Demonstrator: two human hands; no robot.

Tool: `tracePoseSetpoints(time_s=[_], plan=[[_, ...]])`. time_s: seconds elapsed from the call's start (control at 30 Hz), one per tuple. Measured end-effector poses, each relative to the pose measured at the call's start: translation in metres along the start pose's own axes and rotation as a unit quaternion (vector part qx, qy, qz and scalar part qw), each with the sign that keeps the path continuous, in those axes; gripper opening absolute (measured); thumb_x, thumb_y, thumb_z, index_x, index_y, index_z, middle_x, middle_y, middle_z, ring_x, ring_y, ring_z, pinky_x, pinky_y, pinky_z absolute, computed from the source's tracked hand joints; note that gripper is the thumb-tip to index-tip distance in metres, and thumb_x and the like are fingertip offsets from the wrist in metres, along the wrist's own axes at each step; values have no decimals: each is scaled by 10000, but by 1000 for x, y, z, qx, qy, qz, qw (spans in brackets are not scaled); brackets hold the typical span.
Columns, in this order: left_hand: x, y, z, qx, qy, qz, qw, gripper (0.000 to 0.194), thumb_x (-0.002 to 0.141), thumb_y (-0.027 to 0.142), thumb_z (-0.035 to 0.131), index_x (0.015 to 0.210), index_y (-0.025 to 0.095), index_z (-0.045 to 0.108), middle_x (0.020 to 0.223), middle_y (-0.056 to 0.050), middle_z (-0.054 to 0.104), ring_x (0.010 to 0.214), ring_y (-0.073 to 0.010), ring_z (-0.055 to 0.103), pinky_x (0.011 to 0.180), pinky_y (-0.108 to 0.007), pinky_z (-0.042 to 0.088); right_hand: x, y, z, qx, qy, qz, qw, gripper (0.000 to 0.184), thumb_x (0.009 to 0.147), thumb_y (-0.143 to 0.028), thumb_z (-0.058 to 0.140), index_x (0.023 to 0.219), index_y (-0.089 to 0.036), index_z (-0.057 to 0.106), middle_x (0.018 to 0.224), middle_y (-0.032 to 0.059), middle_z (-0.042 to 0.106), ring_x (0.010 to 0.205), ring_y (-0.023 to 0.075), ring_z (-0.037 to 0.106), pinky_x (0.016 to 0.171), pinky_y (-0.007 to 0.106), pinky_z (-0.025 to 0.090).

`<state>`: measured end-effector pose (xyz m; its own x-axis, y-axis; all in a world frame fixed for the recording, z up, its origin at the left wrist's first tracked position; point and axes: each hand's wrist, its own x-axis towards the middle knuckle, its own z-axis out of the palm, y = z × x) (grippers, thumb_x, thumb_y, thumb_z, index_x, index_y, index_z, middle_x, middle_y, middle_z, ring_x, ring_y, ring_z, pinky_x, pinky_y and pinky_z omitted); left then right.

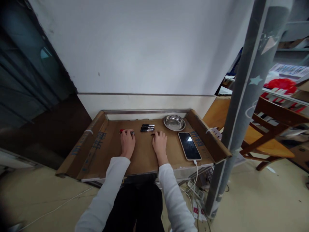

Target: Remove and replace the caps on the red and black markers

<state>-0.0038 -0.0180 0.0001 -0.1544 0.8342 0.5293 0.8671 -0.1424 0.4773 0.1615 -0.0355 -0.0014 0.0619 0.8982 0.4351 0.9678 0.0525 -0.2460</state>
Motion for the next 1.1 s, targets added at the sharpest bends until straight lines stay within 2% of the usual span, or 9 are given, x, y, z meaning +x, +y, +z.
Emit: tracePoseSetpoints(time_s=[0.1, 0.17, 0.3, 0.63, 0.83, 0.97, 1.1], plan=[[1, 17, 11, -14, -69, 108, 992, 195, 838, 124, 422, 983, 163, 547, 974, -100, 514, 919, -218, 498, 835, -367, 410, 1, 0, 1, -5, 4, 1, 1000, 217, 853, -192, 411, 994, -208, 575, 966, 90, 548, 908, 227, 445, 774, 339, 311], [3, 27, 20, -9, -97, 138, 986, 191, 849, 142, 415, 988, 165, 544, 974, -101, 518, 929, -221, 494, 836, -376, 405, 1, 0, 3, -6, 13, 7, 1000, 219, 859, -217, 414, 1015, -193, 566, 972, 99, 547, 906, 226, 445, 773, 339, 309], [6, 33, 30, 3, -108, 134, 985, 159, 874, 198, 410, 927, 163, 556, 917, -95, 518, 899, -219, 489, 823, -383, 401, 2, 1, 5, -4, 18, 19, 1000, 215, 872, -251, 412, 988, -180, 578, 972, 108, 544, 899, 223, 450, 770, 336, 308], [6, 26, 29, -19, -141, 166, 976, 145, 878, 266, 452, 918, 177, 559, 914, -73, 559, 892, -206, 501, 811, -356, 401, 3, 2, 5, 13, 10, 4, 1000, 228, 906, -259, 377, 936, -186, 591, 947, 99, 586, 891, 222, 469, 749, 328, 297], [6, 27, 26, -139, -152, 190, 960, 102, 877, 209, 455, 905, 198, 552, 912, -41, 597, 916, -182, 527, 828, -330, 428, 4, 3, 1, 90, -7, -33, 995, 238, 919, -251, 363, 986, -199, 586, 954, 65, 625, 889, 190, 496, 750, 295, 307], [6, 27, 25, -199, -144, 176, 953, 161, 891, 206, 416, 1015, 207, 519, 978, -38, 609, 946, -160, 550, 861, -314, 442, 3, 2, -2, 102, -7, -57, 993, 237, 916, -277, 383, 1013, -216, 590, 967, 50, 637, 887, 189, 505, 757, 286, 313], [6, 26, 28, -148, -123, 193, 962, 362, 888, 120, 333, 1235, 194, 406, 1241, -77, 520, 1156, -176, 468, 974, -358, 373, 4, 3, -2, 98, 2, -27, 995, 233, 910, -277, 399, 984, -215, 612, 916, 51, 645, 848, 188, 514, 740, 286, 304]])
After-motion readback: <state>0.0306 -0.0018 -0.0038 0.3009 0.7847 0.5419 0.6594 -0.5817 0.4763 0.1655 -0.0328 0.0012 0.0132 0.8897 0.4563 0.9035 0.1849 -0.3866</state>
